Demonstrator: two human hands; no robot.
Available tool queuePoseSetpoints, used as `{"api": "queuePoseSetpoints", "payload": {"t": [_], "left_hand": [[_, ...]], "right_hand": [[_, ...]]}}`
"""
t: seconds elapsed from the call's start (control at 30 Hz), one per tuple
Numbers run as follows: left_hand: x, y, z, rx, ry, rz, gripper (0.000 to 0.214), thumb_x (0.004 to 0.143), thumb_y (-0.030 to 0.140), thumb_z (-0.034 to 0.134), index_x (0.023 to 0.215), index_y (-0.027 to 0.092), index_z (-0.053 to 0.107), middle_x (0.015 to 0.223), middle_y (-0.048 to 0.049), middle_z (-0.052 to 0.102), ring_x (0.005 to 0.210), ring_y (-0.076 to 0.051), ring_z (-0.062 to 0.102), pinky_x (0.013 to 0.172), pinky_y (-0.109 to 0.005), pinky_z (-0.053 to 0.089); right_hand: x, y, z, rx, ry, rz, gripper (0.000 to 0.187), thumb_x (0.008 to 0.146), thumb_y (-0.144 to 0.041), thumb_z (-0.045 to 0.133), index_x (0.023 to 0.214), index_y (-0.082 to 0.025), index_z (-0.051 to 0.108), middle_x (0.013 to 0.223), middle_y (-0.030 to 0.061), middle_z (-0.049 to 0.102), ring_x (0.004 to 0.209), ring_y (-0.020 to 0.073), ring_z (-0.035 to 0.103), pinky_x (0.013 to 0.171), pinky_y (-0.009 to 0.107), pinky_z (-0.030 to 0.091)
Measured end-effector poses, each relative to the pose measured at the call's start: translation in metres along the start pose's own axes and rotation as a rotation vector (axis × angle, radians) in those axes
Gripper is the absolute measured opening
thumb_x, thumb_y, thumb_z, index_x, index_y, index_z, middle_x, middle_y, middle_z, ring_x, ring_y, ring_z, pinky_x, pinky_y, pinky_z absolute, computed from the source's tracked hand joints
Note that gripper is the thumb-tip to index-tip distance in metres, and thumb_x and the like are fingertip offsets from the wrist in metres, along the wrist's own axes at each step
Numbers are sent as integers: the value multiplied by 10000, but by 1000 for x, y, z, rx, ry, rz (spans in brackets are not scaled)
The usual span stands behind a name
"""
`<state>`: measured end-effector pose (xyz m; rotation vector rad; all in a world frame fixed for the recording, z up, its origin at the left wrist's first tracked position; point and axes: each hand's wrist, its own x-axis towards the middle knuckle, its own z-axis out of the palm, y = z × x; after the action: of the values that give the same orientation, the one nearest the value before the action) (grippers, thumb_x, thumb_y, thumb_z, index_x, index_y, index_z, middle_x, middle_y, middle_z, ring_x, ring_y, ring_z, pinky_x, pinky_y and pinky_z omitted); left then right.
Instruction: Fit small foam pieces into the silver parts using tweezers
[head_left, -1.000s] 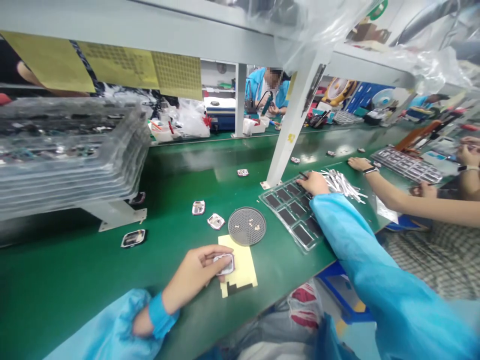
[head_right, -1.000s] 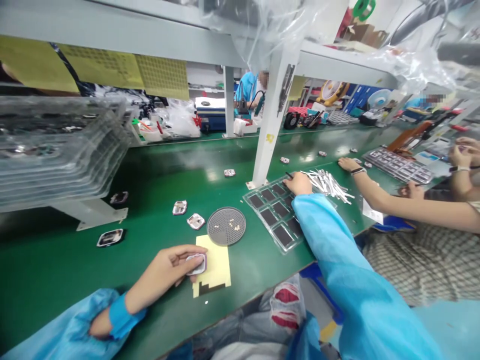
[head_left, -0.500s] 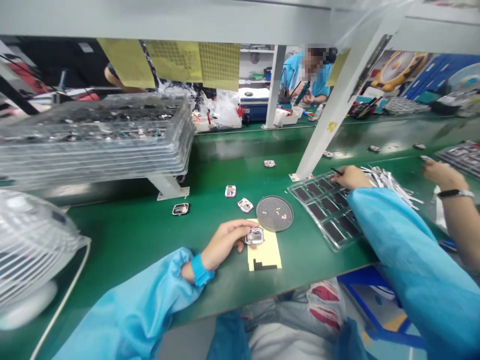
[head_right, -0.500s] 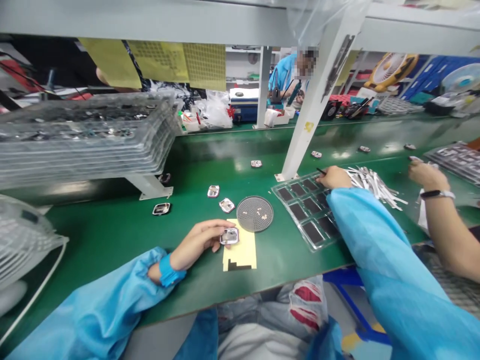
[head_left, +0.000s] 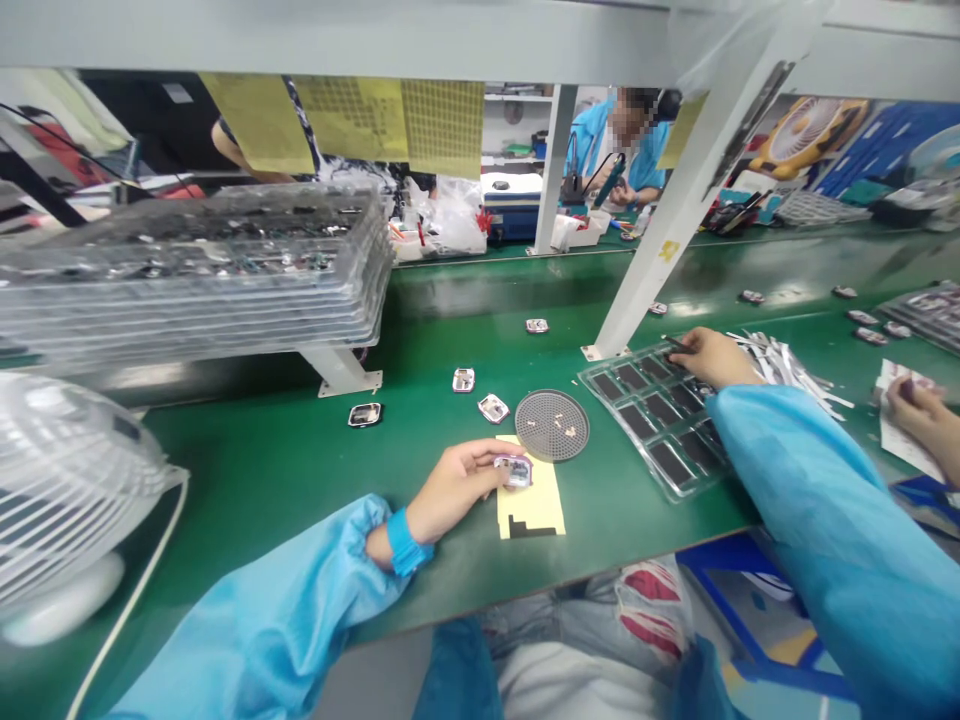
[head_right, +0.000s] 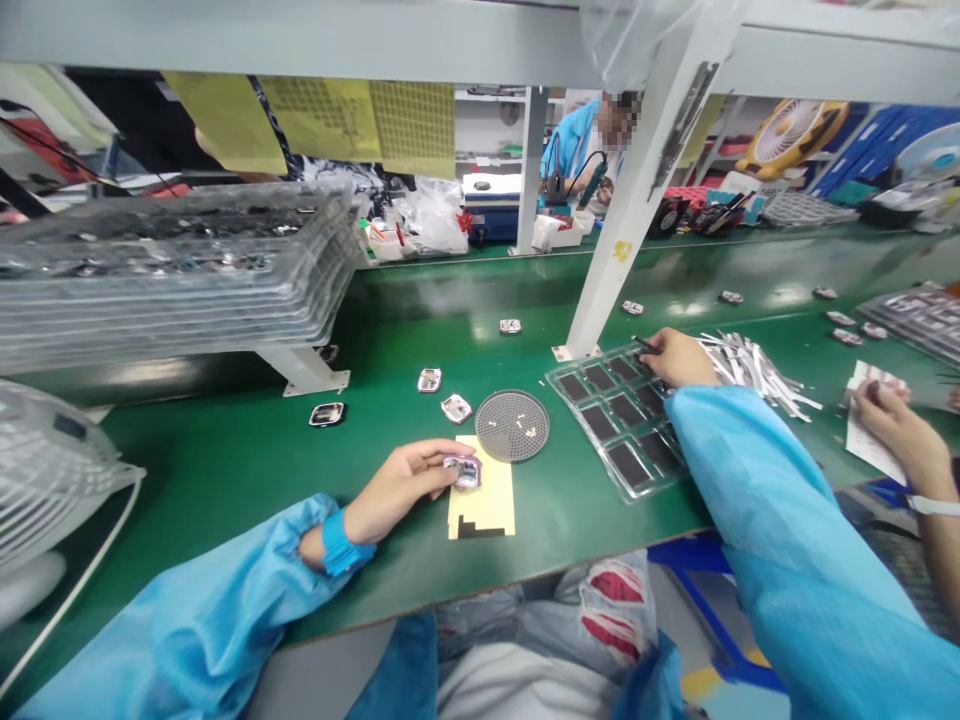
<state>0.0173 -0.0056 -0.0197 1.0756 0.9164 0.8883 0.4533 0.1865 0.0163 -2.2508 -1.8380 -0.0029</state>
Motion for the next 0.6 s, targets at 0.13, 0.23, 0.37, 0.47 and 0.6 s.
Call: {"api": "queuePoseSetpoints", "payload": {"t": [0.13,0.23,0.37,0.47,0.6], "left_hand": [[-2,2,6,-58,22,-22,434,768,311,799,1115,75,690,980,-139,736,776,-179,692,594,-227,496],[-1,-1,9,-74,57,-52,448,762,395,810,1050,68,708,889,-129,738,680,-165,676,553,-232,502],[-1,-4,11,-70,78,-87,458,749,434,812,1014,72,721,828,-112,734,590,-144,640,484,-218,454],[-2,-3,11,-32,78,-49,426,814,431,743,1050,77,717,826,-104,732,583,-139,638,452,-200,380],[-5,-3,10,-6,65,29,384,851,342,673,1146,97,680,974,-112,734,717,-167,682,504,-201,407]], "right_hand": [[-54,-27,-15,195,182,-89,321,831,-387,721,1096,-216,658,979,81,717,889,238,667,764,330,473],[-121,-67,-20,549,132,-218,255,824,-461,734,926,-234,678,893,40,721,780,224,668,688,334,498],[-208,-125,-13,920,-199,-351,245,826,-405,750,926,-223,618,856,42,720,737,202,677,639,312,525],[-245,-155,-1,1054,-402,-323,236,787,-370,788,846,-210,624,766,23,703,664,173,655,574,273,509],[-256,-174,12,1185,-454,-183,243,732,-386,820,801,-196,685,726,15,707,640,161,648,578,260,513]]}}
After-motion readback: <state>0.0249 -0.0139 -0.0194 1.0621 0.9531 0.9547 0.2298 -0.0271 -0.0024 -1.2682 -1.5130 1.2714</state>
